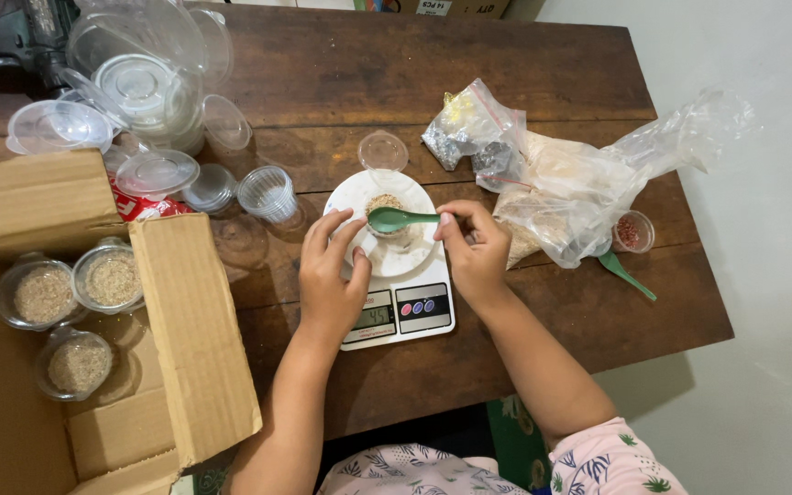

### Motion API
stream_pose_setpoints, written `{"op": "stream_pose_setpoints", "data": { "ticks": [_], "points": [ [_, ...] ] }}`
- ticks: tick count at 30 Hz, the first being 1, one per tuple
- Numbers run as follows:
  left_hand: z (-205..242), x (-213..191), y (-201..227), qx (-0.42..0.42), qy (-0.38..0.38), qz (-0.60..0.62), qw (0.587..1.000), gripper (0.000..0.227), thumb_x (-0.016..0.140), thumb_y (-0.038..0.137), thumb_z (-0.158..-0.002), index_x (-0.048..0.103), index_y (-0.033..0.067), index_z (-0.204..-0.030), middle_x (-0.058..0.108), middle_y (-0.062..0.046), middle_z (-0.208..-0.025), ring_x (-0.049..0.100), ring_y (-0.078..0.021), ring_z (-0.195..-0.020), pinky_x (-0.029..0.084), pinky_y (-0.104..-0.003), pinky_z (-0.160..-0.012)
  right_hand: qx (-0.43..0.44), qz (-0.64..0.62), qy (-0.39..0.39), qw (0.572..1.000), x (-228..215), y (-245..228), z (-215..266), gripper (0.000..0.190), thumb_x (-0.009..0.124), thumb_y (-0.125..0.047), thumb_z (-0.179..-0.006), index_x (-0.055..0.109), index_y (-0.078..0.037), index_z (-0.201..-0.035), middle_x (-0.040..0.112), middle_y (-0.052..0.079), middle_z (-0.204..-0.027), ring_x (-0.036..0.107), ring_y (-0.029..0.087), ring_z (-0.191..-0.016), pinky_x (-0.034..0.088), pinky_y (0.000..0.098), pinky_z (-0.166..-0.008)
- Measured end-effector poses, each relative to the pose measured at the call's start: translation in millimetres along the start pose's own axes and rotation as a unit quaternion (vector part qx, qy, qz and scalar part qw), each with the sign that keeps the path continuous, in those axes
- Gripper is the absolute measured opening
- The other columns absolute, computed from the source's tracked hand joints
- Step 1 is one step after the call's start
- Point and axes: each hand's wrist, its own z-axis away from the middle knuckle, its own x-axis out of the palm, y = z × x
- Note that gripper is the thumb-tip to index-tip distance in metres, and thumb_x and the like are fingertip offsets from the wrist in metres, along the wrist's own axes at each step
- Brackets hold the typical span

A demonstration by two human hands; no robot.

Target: The person scoops seeds from a bag and pours them into a small plastic cup on a digital scale to measure a specific weight, then transfers the measured seeds into a small plastic bag.

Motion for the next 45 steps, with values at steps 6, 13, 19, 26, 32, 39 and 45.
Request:
{"op": "stream_pose_setpoints", "data": {
  "ticks": [6,13,19,26,32,39,45],
  "points": [
    [0,0,2,-0.002,-0.003,0.002,1.000,0.034,0.052,-0.005,-0.069,0.061,0.0052,-0.100,0.055,-0.012,-0.103,0.052,-0.0348,-0.101,0.041,-0.046,-0.086,-0.030,0.031,0.016,0.999,-8,2,-6,0.011,0.054,0.005,-0.080,0.062,-0.002,-0.081,0.058,0.006,-0.052,0.049,0.012,-0.044,0.039,0.0210,-0.044],
    [0,0,1,0.001,-0.001,0.001,1.000,0.034,0.052,-0.005,-0.069,0.061,0.0053,-0.100,0.055,-0.012,-0.103,0.051,-0.0352,-0.102,0.041,-0.046,-0.086,-0.062,0.046,0.034,0.996,-5,8,-8,0.010,0.052,0.004,-0.082,0.061,-0.001,-0.083,0.059,0.007,-0.054,0.052,0.014,-0.046,0.042,0.0219,-0.043],
    [-1,0,2,-0.002,-0.002,0.006,1.000,0.033,0.052,-0.006,-0.069,0.061,0.0049,-0.099,0.055,-0.012,-0.102,0.052,-0.0350,-0.101,0.041,-0.045,-0.086,-0.093,0.095,0.023,0.991,-4,12,-3,0.009,0.056,0.002,-0.081,0.062,-0.003,-0.083,0.059,0.006,-0.055,0.052,0.015,-0.045,0.040,0.0225,-0.040],
    [0,1,1,-0.003,-0.005,0.007,1.000,0.033,0.052,-0.005,-0.069,0.060,0.0051,-0.099,0.055,-0.012,-0.103,0.051,-0.0346,-0.102,0.040,-0.045,-0.087,-0.143,0.098,-0.003,0.985,-14,21,1,0.013,0.051,0.007,-0.080,0.060,0.001,-0.086,0.059,0.009,-0.062,0.054,0.018,-0.051,0.044,0.0223,-0.044],
    [-1,-1,2,-0.007,-0.006,0.013,1.000,0.034,0.052,-0.006,-0.068,0.060,0.0043,-0.100,0.055,-0.012,-0.102,0.052,-0.0356,-0.101,0.041,-0.046,-0.086,-0.191,0.119,-0.026,0.974,-14,23,11,0.011,0.054,0.004,-0.079,0.061,-0.003,-0.085,0.058,0.005,-0.062,0.052,0.016,-0.051,0.041,0.0221,-0.046],
    [2,2,-2,0.003,-0.006,0.010,1.000,0.034,0.052,-0.004,-0.069,0.060,0.0061,-0.099,0.055,-0.011,-0.103,0.052,-0.0343,-0.101,0.040,-0.044,-0.086,-0.285,0.132,-0.058,0.948,-23,-10,0,0.015,0.051,0.003,-0.082,0.065,-0.001,-0.084,0.058,0.010,-0.073,0.053,0.024,-0.059,0.046,0.0299,-0.057],
    [1,0,-2,0.011,-0.014,0.012,1.000,0.033,0.053,-0.006,-0.068,0.060,0.0040,-0.099,0.055,-0.013,-0.103,0.051,-0.0359,-0.100,0.040,-0.045,-0.086,-0.249,0.177,0.037,0.952,-51,-36,-1,0.010,0.054,0.001,-0.082,0.064,-0.001,-0.083,0.060,0.011,-0.072,0.055,0.027,-0.056,0.046,0.0323,-0.054]
  ]
}}
